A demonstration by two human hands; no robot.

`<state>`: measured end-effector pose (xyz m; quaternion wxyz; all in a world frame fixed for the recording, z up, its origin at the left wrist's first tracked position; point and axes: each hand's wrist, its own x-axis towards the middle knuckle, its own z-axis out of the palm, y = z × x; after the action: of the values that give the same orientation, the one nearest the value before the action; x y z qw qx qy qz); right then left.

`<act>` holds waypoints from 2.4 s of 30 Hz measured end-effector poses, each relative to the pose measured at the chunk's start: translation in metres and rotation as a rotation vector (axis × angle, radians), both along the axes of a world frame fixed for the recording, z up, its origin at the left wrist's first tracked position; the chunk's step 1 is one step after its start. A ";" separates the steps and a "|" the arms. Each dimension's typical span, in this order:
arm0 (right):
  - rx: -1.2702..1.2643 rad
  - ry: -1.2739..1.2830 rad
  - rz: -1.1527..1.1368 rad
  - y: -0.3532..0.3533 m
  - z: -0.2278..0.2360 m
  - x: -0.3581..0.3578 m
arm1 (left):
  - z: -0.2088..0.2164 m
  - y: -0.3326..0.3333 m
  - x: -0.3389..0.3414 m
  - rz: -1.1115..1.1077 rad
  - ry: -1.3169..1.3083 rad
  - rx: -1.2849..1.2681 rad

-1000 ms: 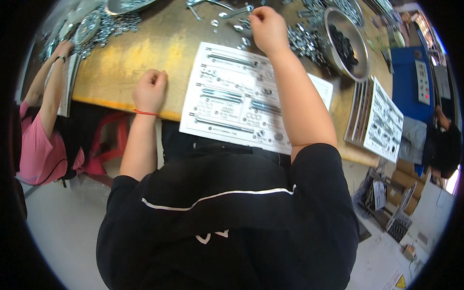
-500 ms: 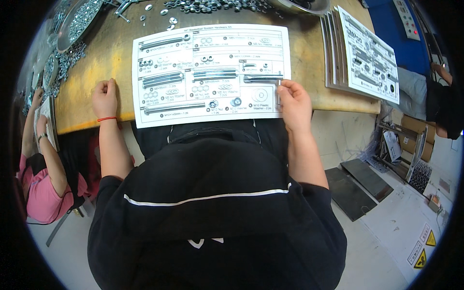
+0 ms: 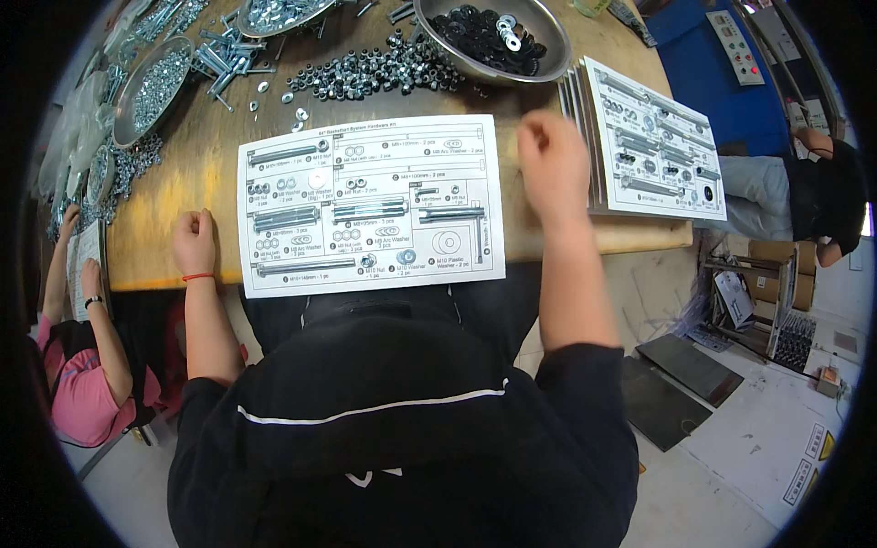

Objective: The person sorts small metal fasteners such as bolts, nuts, and washers from piles on a table and places them into designated slots on a printed hardware kit sheet. They repeatedly pick items from the table and arrange them on the sheet, then stack completed sheets to the side.

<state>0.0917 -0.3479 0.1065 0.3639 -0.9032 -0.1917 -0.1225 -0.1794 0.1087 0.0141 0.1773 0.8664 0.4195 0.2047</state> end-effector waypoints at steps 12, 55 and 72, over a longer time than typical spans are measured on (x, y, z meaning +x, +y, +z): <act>-0.855 0.239 -0.001 0.063 -0.036 0.246 | 0.008 -0.005 0.011 0.012 -0.014 -0.023; 0.067 0.283 -0.119 -0.019 -0.078 -0.107 | 0.022 -0.106 0.030 -0.299 -0.456 -0.627; -0.274 0.128 0.571 0.197 -0.024 -0.014 | 0.005 -0.031 0.030 -0.134 -0.355 -0.114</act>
<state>0.0776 -0.1506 0.0824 0.2698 -0.8595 -0.4287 0.0686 -0.1494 0.0777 0.0191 0.3106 0.8313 0.3338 0.3179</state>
